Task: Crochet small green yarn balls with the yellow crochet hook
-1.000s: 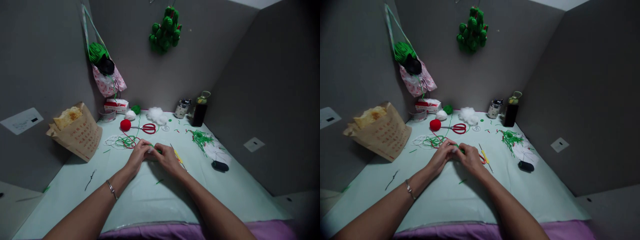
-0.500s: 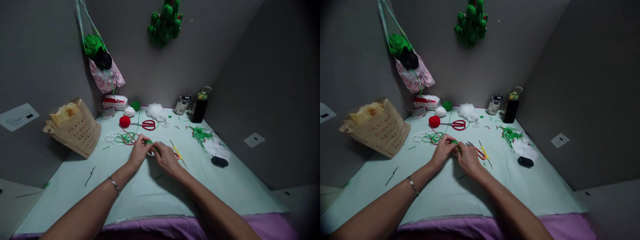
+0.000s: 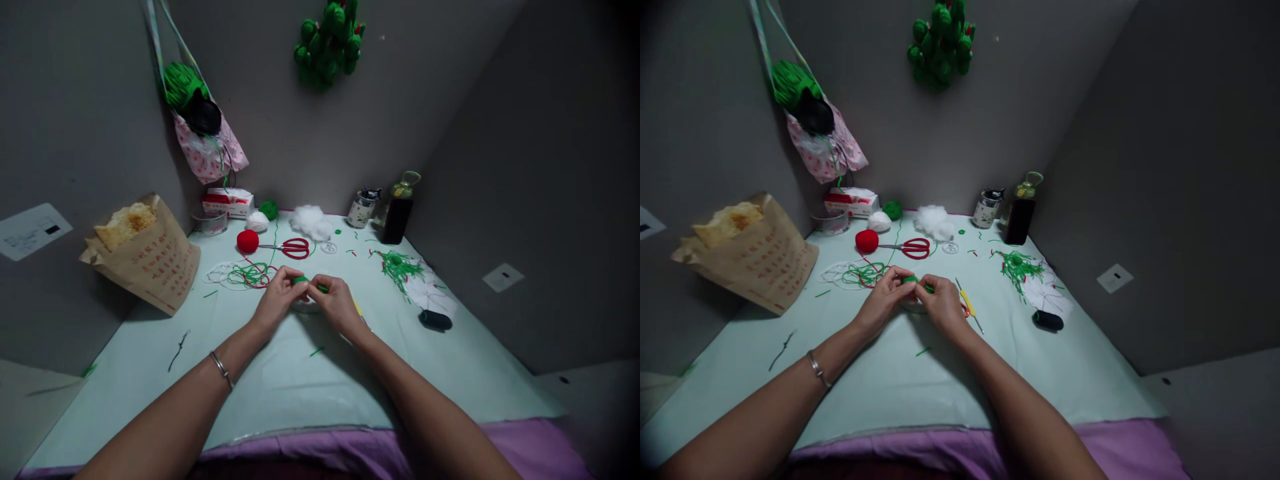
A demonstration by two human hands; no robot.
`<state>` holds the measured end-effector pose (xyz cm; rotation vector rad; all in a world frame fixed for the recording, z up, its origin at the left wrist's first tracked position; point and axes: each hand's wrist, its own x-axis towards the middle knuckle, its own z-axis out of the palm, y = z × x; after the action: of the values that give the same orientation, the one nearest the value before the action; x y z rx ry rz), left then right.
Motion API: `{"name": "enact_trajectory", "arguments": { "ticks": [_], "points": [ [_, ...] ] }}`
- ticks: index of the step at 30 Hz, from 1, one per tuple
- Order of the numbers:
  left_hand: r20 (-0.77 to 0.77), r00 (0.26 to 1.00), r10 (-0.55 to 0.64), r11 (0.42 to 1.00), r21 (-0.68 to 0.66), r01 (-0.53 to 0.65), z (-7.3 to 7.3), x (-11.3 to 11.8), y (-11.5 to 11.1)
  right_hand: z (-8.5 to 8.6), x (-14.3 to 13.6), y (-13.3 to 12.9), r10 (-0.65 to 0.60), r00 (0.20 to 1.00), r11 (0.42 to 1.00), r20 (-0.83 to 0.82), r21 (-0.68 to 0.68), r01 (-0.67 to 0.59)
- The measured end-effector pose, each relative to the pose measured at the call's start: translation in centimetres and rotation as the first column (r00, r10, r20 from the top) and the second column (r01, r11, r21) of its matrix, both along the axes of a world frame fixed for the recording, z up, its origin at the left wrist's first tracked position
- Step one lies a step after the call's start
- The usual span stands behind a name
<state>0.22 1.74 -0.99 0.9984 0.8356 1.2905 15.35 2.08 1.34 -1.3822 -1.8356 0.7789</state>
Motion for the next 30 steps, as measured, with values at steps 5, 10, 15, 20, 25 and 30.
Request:
{"name": "enact_trajectory", "arguments": {
  "ticks": [5, 10, 15, 20, 25, 30],
  "points": [
    [-0.029, 0.997, -0.069, 0.998, -0.009, 0.068, 0.1, -0.8, 0.6, 0.6, 0.5, -0.4, 0.081, 0.995, 0.996, 0.052, 0.032, -0.082],
    [-0.097, 0.995, 0.036, 0.998, -0.044, -0.040, -1.0, -0.5, 1.1, 0.5, -0.3, -1.4, 0.086, 0.980, 0.993, 0.181, 0.069, -0.100],
    [-0.119, 0.984, 0.133, 0.984, -0.105, -0.145, -2.1, 0.5, 0.9, -0.4, -1.3, -1.6, 0.073, 0.965, 0.991, 0.254, 0.091, -0.099],
    [-0.033, 0.996, 0.080, 0.991, -0.104, -0.083, -0.7, 0.5, -0.1, -0.3, -0.5, -0.9, 0.019, 0.980, 0.994, 0.198, 0.102, -0.040],
    [0.003, 1.000, -0.020, 0.999, -0.051, 0.020, 0.7, -0.2, -0.4, 0.2, 0.9, -0.1, 0.032, 0.994, 0.996, 0.107, 0.080, -0.041],
    [-0.074, 0.997, 0.004, 1.000, -0.014, -0.005, -0.3, -0.2, 0.4, 0.4, 1.0, -0.4, 0.074, 0.988, 0.995, 0.136, 0.059, -0.083]
  ]
}}
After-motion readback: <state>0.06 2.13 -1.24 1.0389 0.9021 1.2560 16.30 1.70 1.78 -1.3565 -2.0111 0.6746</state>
